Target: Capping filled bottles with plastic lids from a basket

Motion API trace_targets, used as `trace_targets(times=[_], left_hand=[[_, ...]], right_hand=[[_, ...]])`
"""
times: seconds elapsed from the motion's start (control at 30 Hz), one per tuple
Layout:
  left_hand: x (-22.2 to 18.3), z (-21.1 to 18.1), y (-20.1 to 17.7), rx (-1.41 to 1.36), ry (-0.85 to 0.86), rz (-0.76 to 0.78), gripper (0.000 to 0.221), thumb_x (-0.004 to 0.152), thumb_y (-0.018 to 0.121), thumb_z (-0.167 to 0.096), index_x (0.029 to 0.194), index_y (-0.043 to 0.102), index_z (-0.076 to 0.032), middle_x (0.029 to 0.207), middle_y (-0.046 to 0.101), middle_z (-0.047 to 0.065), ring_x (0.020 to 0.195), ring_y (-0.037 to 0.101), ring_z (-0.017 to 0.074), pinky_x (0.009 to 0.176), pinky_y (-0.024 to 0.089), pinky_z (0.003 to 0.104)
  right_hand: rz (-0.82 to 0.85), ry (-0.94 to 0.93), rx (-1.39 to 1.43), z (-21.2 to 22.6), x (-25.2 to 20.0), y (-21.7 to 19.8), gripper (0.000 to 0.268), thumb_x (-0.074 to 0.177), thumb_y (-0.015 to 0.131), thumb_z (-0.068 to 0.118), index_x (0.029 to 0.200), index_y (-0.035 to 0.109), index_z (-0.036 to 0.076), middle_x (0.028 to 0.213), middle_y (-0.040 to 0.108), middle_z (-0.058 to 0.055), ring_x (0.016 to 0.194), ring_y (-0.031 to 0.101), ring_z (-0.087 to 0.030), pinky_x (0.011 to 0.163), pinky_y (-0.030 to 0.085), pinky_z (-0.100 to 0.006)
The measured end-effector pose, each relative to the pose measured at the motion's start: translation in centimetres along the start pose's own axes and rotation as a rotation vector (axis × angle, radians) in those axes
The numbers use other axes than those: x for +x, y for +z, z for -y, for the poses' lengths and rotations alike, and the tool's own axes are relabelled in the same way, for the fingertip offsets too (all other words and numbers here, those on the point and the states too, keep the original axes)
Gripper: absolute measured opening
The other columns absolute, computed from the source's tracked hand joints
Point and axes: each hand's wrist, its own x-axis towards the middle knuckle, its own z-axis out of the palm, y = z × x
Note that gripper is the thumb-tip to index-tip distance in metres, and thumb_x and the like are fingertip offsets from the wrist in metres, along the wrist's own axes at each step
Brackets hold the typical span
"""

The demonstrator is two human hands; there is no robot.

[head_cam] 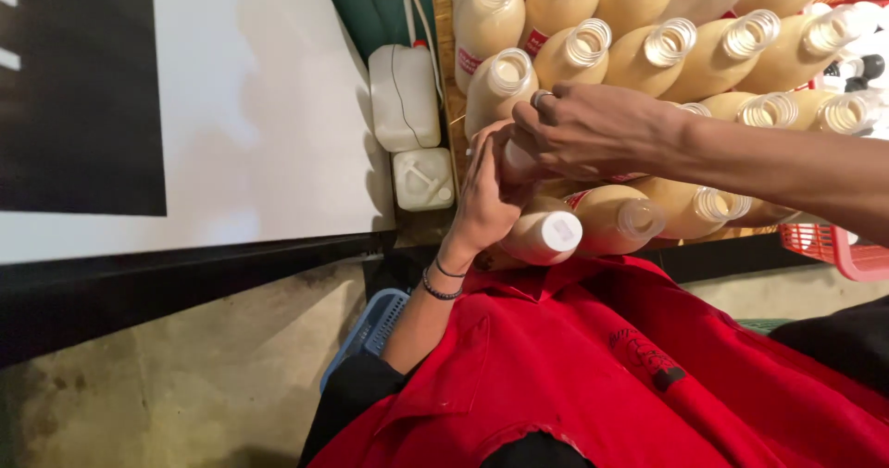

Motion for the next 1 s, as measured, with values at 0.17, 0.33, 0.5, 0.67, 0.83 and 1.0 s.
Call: trace_targets(times=[0.17, 0.33, 0.5, 0.67, 0.83, 1.0], left_hand=[[0.6, -1.6, -0.3, 0.007, 0.026, -0.026, 0.064, 0.081, 0.069, -0.001, 0.143, 0.051, 0.000, 0.141, 0.053, 0.015, 0.132, 0.054, 0.0338, 0.117, 0.042, 0.044], [0.7, -2.5, -1.0, -0.080, 0.013, -0.029, 0.059, 0.087, 0.070, -0.009, 0.144, 0.054, -0.003, 0.140, 0.057, 0.008, 0.112, 0.061, 0.0195, 0.107, 0.049, 0.031], [0.2, -3.5, -2.7, -0.175, 0.066, 0.073, 0.063, 0.103, 0.072, -0.019, 0.156, 0.039, -0.007, 0.158, 0.043, 0.014, 0.154, 0.042, 0.0279, 0.138, 0.032, 0.040], [-2.5, -6.2, -1.8, -0.005, 0.289, -0.100, 0.044, 0.106, 0.055, -0.023, 0.146, 0.046, -0.007, 0.149, 0.051, 0.016, 0.144, 0.054, 0.0318, 0.129, 0.048, 0.048], [-4.6, -7.0, 0.3, 0.054, 0.269, 0.003, 0.067, 0.103, 0.074, -0.038, 0.151, 0.042, -0.003, 0.153, 0.054, 0.015, 0.143, 0.061, 0.0326, 0.130, 0.052, 0.047], [-5.2, -6.4, 2.0, 0.253, 0.231, 0.077, 0.071, 0.112, 0.068, -0.042, 0.160, 0.034, -0.003, 0.160, 0.052, 0.010, 0.147, 0.063, 0.0310, 0.128, 0.055, 0.042]], right_hand=[[-0.191, 0.350, 0.170, 2.9, 0.3, 0.2, 0.020, 0.090, 0.052, 0.028, 0.084, 0.067, 0.015, 0.086, 0.056, -0.014, 0.061, 0.061, -0.029, 0.054, 0.049, -0.044], [-0.084, 0.697, 0.181, 5.5, 1.0, 2.6, 0.019, 0.094, 0.046, 0.030, 0.086, 0.054, 0.015, 0.070, 0.054, -0.005, 0.045, 0.057, -0.024, 0.042, 0.042, -0.043], [0.183, 0.673, 0.156, 3.7, 0.2, -5.8, 0.061, 0.107, 0.041, 0.075, 0.124, 0.062, 0.020, 0.096, 0.067, 0.001, 0.079, 0.074, -0.024, 0.042, 0.051, -0.037], [0.147, 0.654, 0.389, 6.0, -3.3, -9.4, 0.031, 0.104, 0.058, 0.047, 0.131, 0.066, 0.033, 0.113, 0.070, 0.009, 0.095, 0.073, -0.020, 0.049, 0.056, -0.041], [0.070, 0.588, 0.639, 7.5, -4.9, -8.3, 0.032, 0.097, 0.062, 0.038, 0.125, 0.073, 0.027, 0.134, 0.071, 0.010, 0.102, 0.073, -0.022, 0.055, 0.057, -0.044], [0.081, 0.561, 0.506, 8.8, -5.1, -8.3, 0.033, 0.093, 0.066, 0.049, 0.122, 0.069, 0.033, 0.130, 0.071, 0.011, 0.089, 0.074, -0.021, 0.052, 0.057, -0.042]])
